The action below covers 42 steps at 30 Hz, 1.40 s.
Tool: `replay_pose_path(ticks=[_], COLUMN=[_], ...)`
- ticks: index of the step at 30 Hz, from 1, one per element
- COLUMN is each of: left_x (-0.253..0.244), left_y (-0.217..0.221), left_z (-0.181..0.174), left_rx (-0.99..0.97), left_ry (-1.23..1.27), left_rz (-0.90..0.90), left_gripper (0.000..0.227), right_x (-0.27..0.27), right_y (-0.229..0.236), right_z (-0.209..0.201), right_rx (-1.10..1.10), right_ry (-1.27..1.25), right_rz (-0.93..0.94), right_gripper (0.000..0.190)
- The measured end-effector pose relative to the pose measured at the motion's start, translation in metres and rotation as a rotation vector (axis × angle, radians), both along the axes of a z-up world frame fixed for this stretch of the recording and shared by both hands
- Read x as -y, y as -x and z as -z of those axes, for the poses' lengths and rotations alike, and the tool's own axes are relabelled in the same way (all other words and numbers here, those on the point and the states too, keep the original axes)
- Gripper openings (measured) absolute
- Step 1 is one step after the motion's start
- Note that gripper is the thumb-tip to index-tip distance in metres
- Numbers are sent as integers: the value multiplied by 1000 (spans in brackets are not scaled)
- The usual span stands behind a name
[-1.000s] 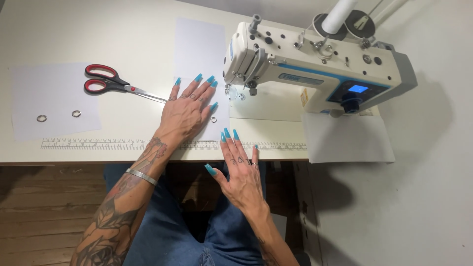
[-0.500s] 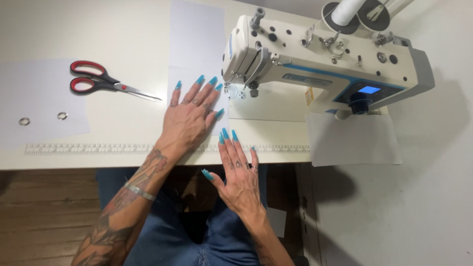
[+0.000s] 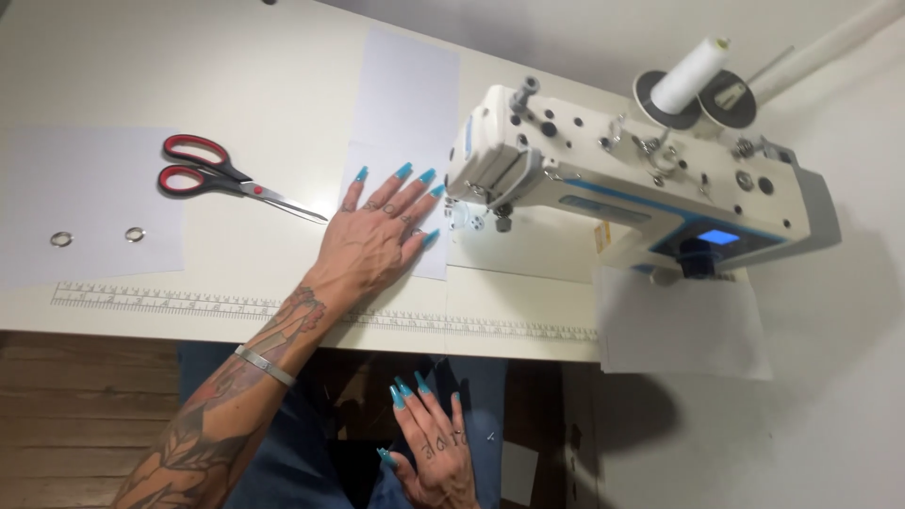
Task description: Cutting and aligning materials at a sewing station
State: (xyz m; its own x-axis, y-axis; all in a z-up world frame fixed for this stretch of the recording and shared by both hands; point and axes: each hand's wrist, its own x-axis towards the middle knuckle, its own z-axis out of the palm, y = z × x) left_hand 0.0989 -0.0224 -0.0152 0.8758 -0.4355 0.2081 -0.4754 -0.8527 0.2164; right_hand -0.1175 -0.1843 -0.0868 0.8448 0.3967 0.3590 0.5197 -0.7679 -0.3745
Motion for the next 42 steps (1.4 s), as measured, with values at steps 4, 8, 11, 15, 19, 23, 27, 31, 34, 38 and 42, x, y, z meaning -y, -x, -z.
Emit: replay_pose_path(ticks=[4,8,11,15,19,23,27,31,34,38,42], left_x=[1,-1,0,2,5,3,3,1,2,1,0], left_y=[-6,-11,-15,-17,-20,-27,-32,-36,-38,-45,-48], left_z=[-2,0,1,4,0,-4,-4,-8,-8,-5,-7], left_rx=[-53,-22,4,19,-80,-131,-87,-120,-122,-75,-47], left_ry=[-21,-26,-21,12,-22,-43,-73,-37,-23,-32,-18], left_rz=[-15,-6,1,-31,-48,-37,-22,-29,-31,-18,-23], left_gripper=[53,53,53,51,53,54,55,54,54,53,52], right_x=[-3,-5,-8,-9,-9,-8,-6,-7,-6,-6,-7], right_y=[-6,-9,-12,-13,-13,-11,-8,-9,-8,-8,-8], right_z=[2,0,-13,-11,-14,-9,-4,-4,-6,-5,-4], right_rx=[-63,-97,-152,-184,-218,-230,-247,-256,-266,-275,-172], right_ry=[-14,-16,4,18,13,15,8,0,3,-6,-1], right_rz=[-16,-47,-68,-57,-47,-44,-35,-13,-19,-9,-21], right_gripper=[47,49,52,52,54,54,52,52,53,54,50])
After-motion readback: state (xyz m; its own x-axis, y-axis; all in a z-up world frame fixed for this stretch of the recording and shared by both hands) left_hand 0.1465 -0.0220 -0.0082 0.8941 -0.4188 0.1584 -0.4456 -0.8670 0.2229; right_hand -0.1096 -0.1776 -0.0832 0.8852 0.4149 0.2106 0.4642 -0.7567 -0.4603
